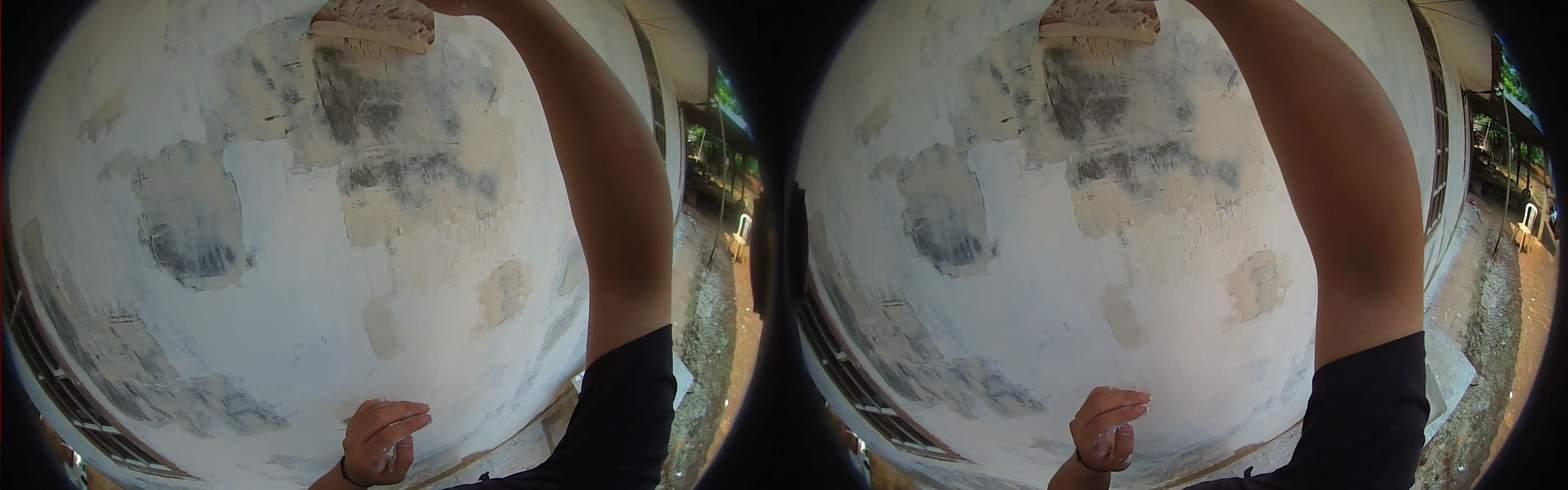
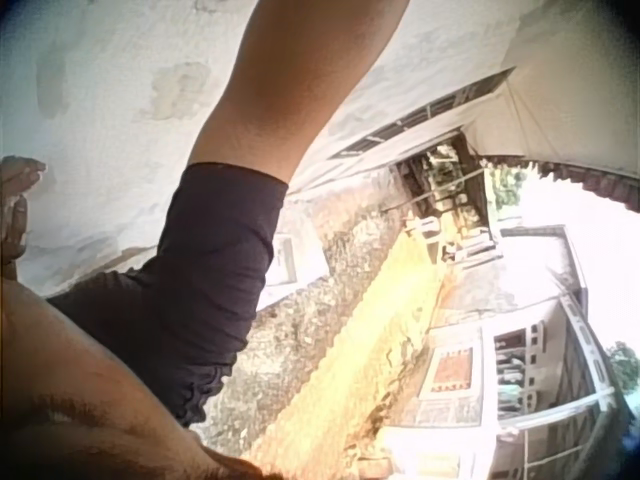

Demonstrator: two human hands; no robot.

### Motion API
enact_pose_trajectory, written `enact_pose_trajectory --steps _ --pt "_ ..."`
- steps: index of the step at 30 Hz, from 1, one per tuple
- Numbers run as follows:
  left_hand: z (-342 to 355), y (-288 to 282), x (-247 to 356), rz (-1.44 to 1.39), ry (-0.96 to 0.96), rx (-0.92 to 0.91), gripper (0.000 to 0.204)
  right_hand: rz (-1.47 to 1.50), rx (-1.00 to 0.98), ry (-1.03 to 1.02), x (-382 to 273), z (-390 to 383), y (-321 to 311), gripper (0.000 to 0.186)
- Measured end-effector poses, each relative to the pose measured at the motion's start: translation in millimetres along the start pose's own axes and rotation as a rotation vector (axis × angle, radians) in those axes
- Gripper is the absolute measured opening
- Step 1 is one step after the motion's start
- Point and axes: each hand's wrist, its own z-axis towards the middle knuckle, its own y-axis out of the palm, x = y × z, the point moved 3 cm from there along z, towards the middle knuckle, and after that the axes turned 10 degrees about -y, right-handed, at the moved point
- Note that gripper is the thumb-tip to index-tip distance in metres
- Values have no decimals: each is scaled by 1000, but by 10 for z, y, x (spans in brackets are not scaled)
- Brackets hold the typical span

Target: The person applies plaster to an exterior wall with a scraper, using a scraper tray to hold the plaster.

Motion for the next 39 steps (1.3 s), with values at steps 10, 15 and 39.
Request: enact_pose_trajectory --steps 10,15,39 --pt "30 122 -20 -28 -5 -58 22 -364 318 -458 -424 -745 590 21" --pt "23 138 -1 -29 -4 -36 23 -273 259 -524 -783 -1461 970 6" --pt "-52 -2 74 53 -52 31 21 -33 -169 -86 25 -86 421 39"
